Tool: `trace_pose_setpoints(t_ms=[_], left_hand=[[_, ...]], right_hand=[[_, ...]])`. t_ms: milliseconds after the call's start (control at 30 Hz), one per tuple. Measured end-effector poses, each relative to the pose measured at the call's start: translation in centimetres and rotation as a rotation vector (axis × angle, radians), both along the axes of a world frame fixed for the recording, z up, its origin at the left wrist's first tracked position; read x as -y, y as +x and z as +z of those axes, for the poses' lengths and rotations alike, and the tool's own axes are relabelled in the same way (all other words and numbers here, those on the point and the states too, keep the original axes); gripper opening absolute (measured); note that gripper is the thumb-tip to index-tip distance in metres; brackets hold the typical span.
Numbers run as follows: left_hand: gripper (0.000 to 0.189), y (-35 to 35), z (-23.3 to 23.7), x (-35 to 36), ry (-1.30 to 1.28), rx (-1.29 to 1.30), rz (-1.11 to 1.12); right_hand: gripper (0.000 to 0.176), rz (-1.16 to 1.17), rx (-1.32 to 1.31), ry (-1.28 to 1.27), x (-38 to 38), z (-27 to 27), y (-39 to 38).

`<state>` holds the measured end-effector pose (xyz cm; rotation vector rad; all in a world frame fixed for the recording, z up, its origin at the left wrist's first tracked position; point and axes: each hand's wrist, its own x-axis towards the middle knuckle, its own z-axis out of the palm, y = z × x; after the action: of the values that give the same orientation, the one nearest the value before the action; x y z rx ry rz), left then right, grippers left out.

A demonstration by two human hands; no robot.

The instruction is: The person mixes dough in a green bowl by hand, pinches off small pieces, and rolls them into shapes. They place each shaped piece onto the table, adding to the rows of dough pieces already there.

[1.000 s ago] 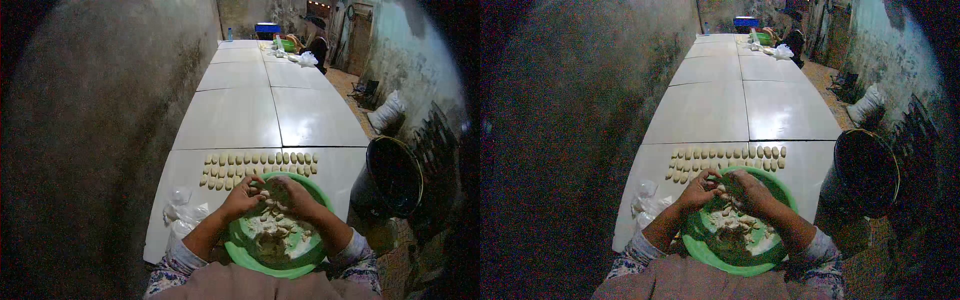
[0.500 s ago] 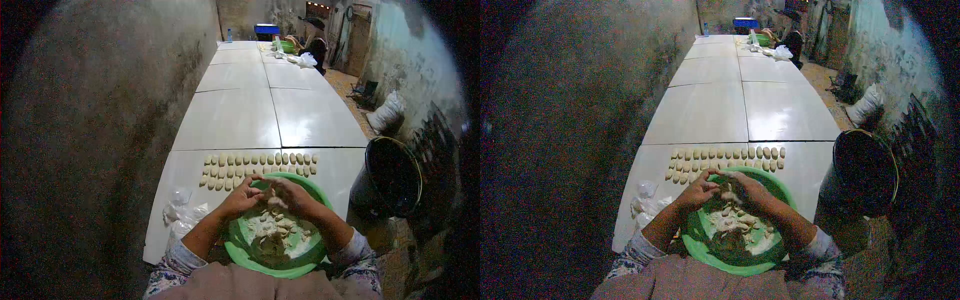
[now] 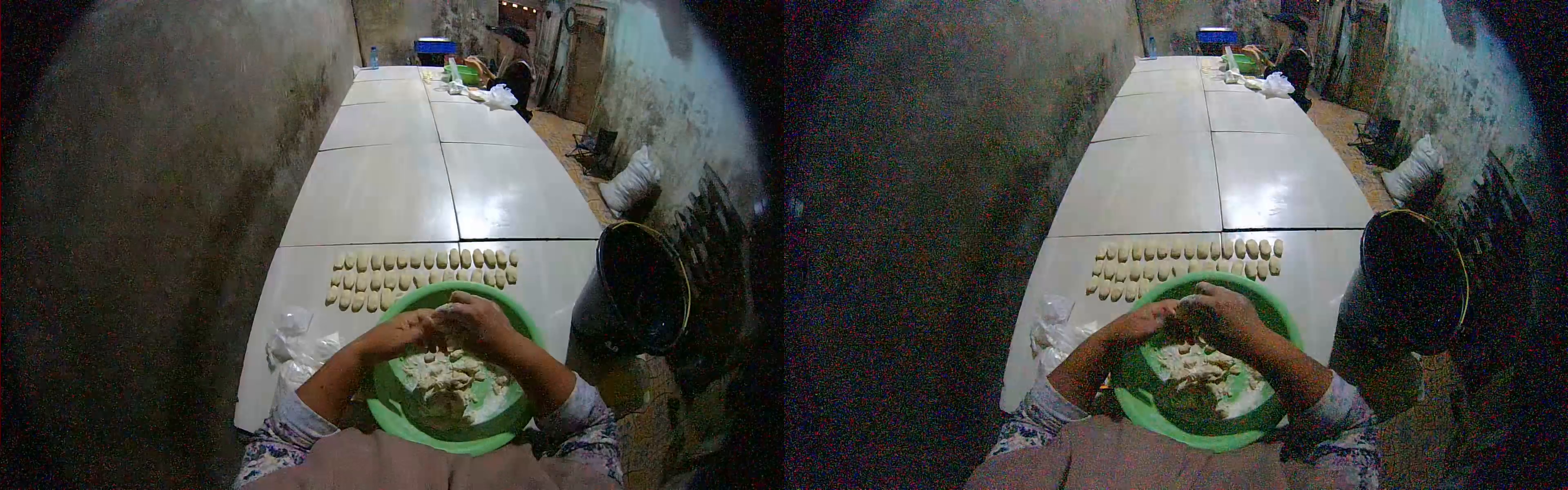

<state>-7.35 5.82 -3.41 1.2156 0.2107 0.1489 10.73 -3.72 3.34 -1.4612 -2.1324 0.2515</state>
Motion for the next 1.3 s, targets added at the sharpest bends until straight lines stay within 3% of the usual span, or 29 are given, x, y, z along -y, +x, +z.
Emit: trace_pose_setpoints(t_ms=[67, 200, 267, 300, 367, 400, 467, 567, 667, 800, 900, 967, 1000, 1067, 1100, 1167, 1300], left_hand=[[0.032, -0.4, 2.5, 1.3, 0.198, -0.009, 0.103], [0.034, -0.7, 1.9, 1.1, 0.174, -0.133, 0.196], [0.034, -0.7, 1.0, 0.8, 0.415, -0.087, 0.239], [0.034, -0.8, 1.0, 0.7, 0.413, -0.088, 0.24], [0.029, -0.8, 1.4, 0.4, 0.589, -0.194, 0.166], [0.029, -0.8, 1.5, 0.5, 0.589, -0.195, 0.163], [0.043, -0.8, 1.8, 0.9, 0.309, -0.1, 0.032], [0.053, -1.1, 2.1, 1.0, 0.28, -0.098, 0.009], [0.053, -0.8, 2.1, 1.3, 0.364, 0.011, -0.05], [0.05, -1.1, 3.4, 1.8, 0.377, -0.023, 0.037], [0.048, -1.1, 3.2, 1.5, 0.38, -0.153, 0.099], [0.045, -1.0, 1.7, 1.0, 0.345, -0.124, 0.099], [0.045, -0.9, 1.9, 1.1, 0.344, -0.123, 0.098], [0.044, -0.7, 2.4, 1.3, 0.393, -0.118, 0.062], [0.044, -0.6, 2.6, 1.5, 0.392, -0.119, 0.059], [0.042, -0.4, 2.7, 1.9, 0.556, -0.135, 0.079], [0.038, -0.4, 3.2, 2.2, 0.587, -0.054, 0.075]], right_hand=[[0.034, 0.111, -0.076, -0.133, -0.4, -0.1, 0.3], [0.041, 0.112, -0.193, -0.09, 0.1, 0.5, 0.1], [0.043, 0.147, -0.393, -0.224, -0.5, -0.5, 0.9], [0.043, 0.148, -0.394, -0.226, -0.5, -0.3, 0.8], [0.041, 0.146, -0.13, -0.155, -0.2, 0.4, 0.6], [0.041, 0.145, -0.131, -0.155, -0.5, -0.4, 0.8], [0.033, 0.229, -0.192, -0.135, -1.4, -2.4, 1.3], [0.024, 0.201, -0.249, -0.209, -0.6, 0.0, 0.5], [0.018, 0.216, -0.114, -0.144, -0.6, 0.3, 0.0], [0.016, 0.244, -0.191, -0.063, -0.4, 0.2, 0.0], [0.015, 0.239, -0.405, -0.083, -0.3, 0.5, -0.2], [0.019, 0.051, -0.703, -0.173, -0.6, -1.4, 0.2], [0.019, 0.049, -0.703, -0.174, -0.6, -1.0, 0.2], [0.025, -0.074, -0.6, -0.406, -0.5, 0.0, 0.2], [0.024, -0.003, -0.431, -0.234, -0.6, -0.2, 0.2], [0.022, 0.012, -0.482, -0.334, -0.2, 0.0, -0.5], [0.022, 0.008, -0.574, -0.455, -0.2, -0.8, -0.9]])
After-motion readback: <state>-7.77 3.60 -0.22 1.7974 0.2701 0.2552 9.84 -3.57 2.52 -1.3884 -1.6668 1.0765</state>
